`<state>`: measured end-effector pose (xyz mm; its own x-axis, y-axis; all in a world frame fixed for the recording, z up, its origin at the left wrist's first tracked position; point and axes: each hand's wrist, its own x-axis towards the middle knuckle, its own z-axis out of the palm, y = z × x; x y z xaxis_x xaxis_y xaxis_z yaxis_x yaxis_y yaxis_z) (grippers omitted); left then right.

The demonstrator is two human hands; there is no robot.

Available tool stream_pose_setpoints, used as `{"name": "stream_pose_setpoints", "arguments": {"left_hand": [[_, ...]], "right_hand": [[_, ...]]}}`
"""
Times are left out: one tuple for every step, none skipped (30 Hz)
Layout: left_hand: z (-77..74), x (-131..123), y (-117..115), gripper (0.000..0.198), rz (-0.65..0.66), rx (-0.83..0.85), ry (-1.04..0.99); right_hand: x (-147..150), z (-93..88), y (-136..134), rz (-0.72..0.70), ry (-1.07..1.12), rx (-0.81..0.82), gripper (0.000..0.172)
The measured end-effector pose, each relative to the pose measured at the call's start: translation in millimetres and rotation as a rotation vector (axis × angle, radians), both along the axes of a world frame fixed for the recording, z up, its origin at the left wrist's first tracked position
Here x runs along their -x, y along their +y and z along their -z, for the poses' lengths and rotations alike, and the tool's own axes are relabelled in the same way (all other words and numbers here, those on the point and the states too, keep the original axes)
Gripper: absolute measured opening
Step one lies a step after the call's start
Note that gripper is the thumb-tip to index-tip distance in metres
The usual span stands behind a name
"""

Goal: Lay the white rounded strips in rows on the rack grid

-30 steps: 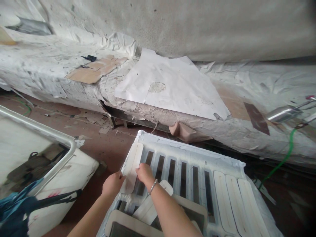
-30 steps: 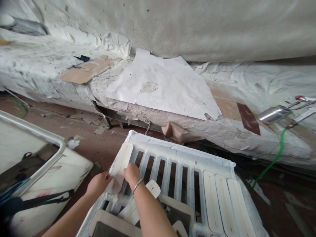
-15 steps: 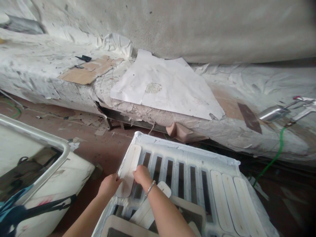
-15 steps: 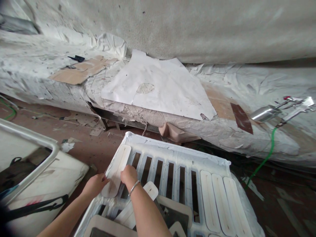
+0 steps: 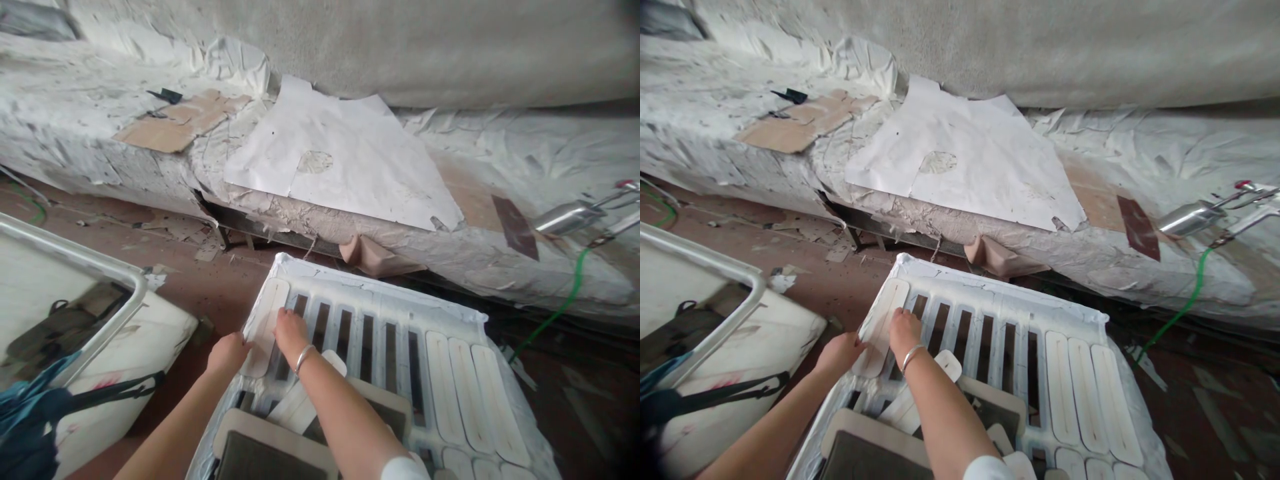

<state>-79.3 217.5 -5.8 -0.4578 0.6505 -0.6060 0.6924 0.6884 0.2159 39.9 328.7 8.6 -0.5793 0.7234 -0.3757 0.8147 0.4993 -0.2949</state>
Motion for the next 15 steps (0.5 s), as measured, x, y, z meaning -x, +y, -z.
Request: {"name": "stream_pose_setpoints", "arguments": {"left_hand": [[-3.4, -1, 0, 0.032, 0.014, 0.005, 0.023], [-7.1, -3, 1, 0.034, 0.035, 0.0, 0.053], [-10.6, -5, 1, 0.035, 0.062, -0.015, 0.088], [-13.5, -7, 0, 0.035, 0.096, -0.048, 0.124], [-15.4, -10, -1, 0.034, 0.156, -0.092, 0.155], [-15.8, -13, -3, 0.035, 0.254, -0.14, 0.174], [-14.5, -15, -5, 0.04, 0.376, -0.182, 0.181], [-11.5, -18, -9, 0.047, 0.501, -0.21, 0.178], [-7.2, -20, -12, 0.053, 0.61, -0.229, 0.176], [-2.0, -21, -16, 0.057, 0.689, -0.239, 0.177], [3.3, -22, -20, 0.06, 0.727, -0.245, 0.183], [8.0, -23, -23, 0.062, 0.728, -0.254, 0.191], [11.3, -23, -25, 0.064, 0.714, -0.26, 0.195], [12.7, -24, -27, 0.064, 0.7, -0.261, 0.186], [12.0, -25, -29, 0.062, 0.678, -0.256, 0.162]], "right_hand": [[0, -0.8, -1, -0.024, 0.004, -0.038, 0.029], [0, -1.1, -1, -0.043, 0.004, -0.068, 0.028], [-1, -1.4, -1, -0.059, 0.003, -0.085, 0.028], [-4, -2.0, -1, -0.071, 0.0, -0.094, 0.028], [-8, -3.3, 0, -0.076, -0.002, -0.098, 0.03], [-15, -5.4, 0, -0.072, -0.002, -0.103, 0.032], [-24, -8.3, -1, -0.064, 0.0, -0.105, 0.032], [-35, -11.8, -4, -0.057, 0.0, -0.099, 0.029], [-48, -15.7, -9, -0.055, -0.001, -0.079, 0.026], [-62, -19.3, -17, -0.065, -0.004, -0.043, 0.022], [-77, -22.4, -29, -0.094, -0.009, 0.012, 0.019], [-92, -24.5, -42, -0.135, -0.019, 0.08, 0.017], [-106, -25.5, -58, -0.183, -0.031, 0.14, 0.015], [-118, -25.6, -75, -0.239, -0.057, 0.202, 0.022], [-129, -25.1, -91, -0.304, -0.107, 0.256, 0.034]]}}
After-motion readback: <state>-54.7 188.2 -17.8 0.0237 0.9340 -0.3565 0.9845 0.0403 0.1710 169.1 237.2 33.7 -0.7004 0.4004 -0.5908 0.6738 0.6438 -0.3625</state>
